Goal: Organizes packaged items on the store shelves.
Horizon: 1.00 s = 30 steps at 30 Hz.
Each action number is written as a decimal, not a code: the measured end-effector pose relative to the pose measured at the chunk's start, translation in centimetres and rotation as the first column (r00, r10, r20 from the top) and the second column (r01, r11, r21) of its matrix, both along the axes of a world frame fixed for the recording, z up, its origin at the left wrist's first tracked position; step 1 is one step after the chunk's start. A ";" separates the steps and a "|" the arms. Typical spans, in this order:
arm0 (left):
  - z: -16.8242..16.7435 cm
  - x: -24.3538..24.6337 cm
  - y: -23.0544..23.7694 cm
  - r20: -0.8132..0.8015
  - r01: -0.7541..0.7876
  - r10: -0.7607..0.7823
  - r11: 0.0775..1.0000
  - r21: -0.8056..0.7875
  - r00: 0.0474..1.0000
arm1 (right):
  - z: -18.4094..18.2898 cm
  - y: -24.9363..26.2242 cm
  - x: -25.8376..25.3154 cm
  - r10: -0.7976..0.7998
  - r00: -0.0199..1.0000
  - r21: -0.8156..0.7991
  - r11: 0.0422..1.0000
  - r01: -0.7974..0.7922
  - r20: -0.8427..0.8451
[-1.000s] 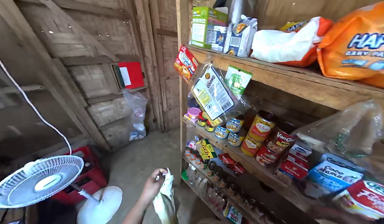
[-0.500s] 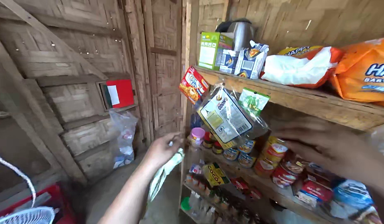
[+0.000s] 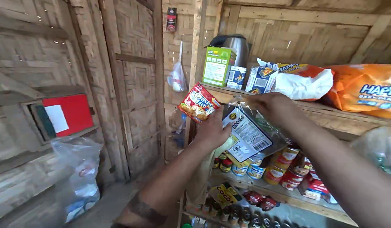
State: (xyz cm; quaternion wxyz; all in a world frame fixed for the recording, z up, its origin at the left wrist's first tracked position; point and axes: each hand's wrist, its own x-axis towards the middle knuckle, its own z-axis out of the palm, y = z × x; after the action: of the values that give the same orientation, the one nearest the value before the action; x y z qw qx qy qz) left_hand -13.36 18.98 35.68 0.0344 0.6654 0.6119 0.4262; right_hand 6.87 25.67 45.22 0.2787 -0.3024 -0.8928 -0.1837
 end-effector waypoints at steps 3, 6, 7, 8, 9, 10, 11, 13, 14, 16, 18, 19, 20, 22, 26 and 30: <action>0.0 0.2 0.6 0.008 -0.006 0.007 1.000 -0.027 1.000 | 0.5 -0.1 -0.1 -0.056 0.998 -0.076 0.996 0.053 -0.032; -0.3 0.0 1.6 0.134 0.065 -0.073 0.996 0.061 0.988 | 0.6 -0.1 -0.5 -0.087 0.992 -0.177 0.982 0.070 -0.088; -0.2 -0.2 1.9 0.183 0.096 -0.111 0.991 0.089 0.977 | 0.5 -0.1 -0.8 -0.094 0.990 -0.232 0.970 0.068 -0.103; -0.1 -0.3 2.2 0.229 0.135 -0.158 0.984 0.113 0.960 | 0.4 0.0 -1.0 -0.092 0.989 -0.284 0.957 0.057 -0.113; 0.2 -0.5 2.6 0.276 0.182 -0.209 0.976 0.122 0.938 | 0.2 0.3 -1.2 -0.085 0.989 -0.315 0.948 0.042 -0.123; 0.5 -0.6 2.9 0.308 0.215 -0.243 0.969 0.122 0.920 | -0.1 0.5 -1.5 -0.083 0.989 -0.324 0.945 0.038 -0.125; 0.8 -0.7 3.2 0.311 0.226 -0.249 0.968 0.107 0.917 | -0.3 0.6 -1.8 -0.086 0.988 -0.320 0.947 0.041 -0.128; 1.7 -0.6 3.3 0.245 0.208 -0.212 0.977 0.041 0.946 | -0.5 0.5 -2.7 -0.126 0.985 -0.318 0.944 0.083 -0.119; 2.2 -0.5 3.3 0.186 0.179 -0.176 0.984 0.000 0.967 | -0.4 0.3 -3.1 -0.160 0.982 -0.316 0.941 0.120 -0.102; 3.2 -0.4 3.5 0.071 0.124 -0.121 0.992 -0.036 0.990 | -0.1 -0.2 -4.1 -0.233 0.971 -0.286 0.936 0.207 -0.060; 4.0 -0.3 3.7 -0.006 0.091 -0.091 0.995 -0.043 0.996 | 0.2 -0.7 -5.0 -0.311 0.950 -0.225 0.927 0.300 -0.010; 4.4 -0.3 3.8 -0.033 0.078 -0.079 0.996 -0.046 0.996 | 0.3 -0.9 -5.3 -0.342 0.940 -0.198 0.921 0.337 0.010; 4.7 -0.3 3.9 -0.054 0.066 -0.069 0.997 -0.050 0.996 | 0.4 -1.1 -5.6 -0.364 0.931 -0.177 0.915 0.364 0.031; 5.1 -0.3 4.0 -0.084 0.050 -0.053 0.998 -0.040 0.995 | 0.5 -1.0 -5.7 -0.373 0.925 -0.137 0.915 0.379 0.070; 5.4 0.2 3.5 -0.112 0.017 -0.023 0.999 -0.051 0.993 | 0.2 -0.8 -5.6 -0.353 0.932 -0.104 0.927 0.360 0.078; 5.9 0.6 3.6 -0.101 -0.007 0.000 0.997 -0.075 0.995 | 0.0 -0.8 -5.7 -0.360 0.931 -0.110 0.924 0.365 0.062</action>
State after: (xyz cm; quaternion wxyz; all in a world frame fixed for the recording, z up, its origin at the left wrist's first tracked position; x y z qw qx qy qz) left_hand -12.71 22.59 41.58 0.0277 0.6833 0.6297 0.3685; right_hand 1.18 24.86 45.19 0.2029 -0.4747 -0.8364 -0.1843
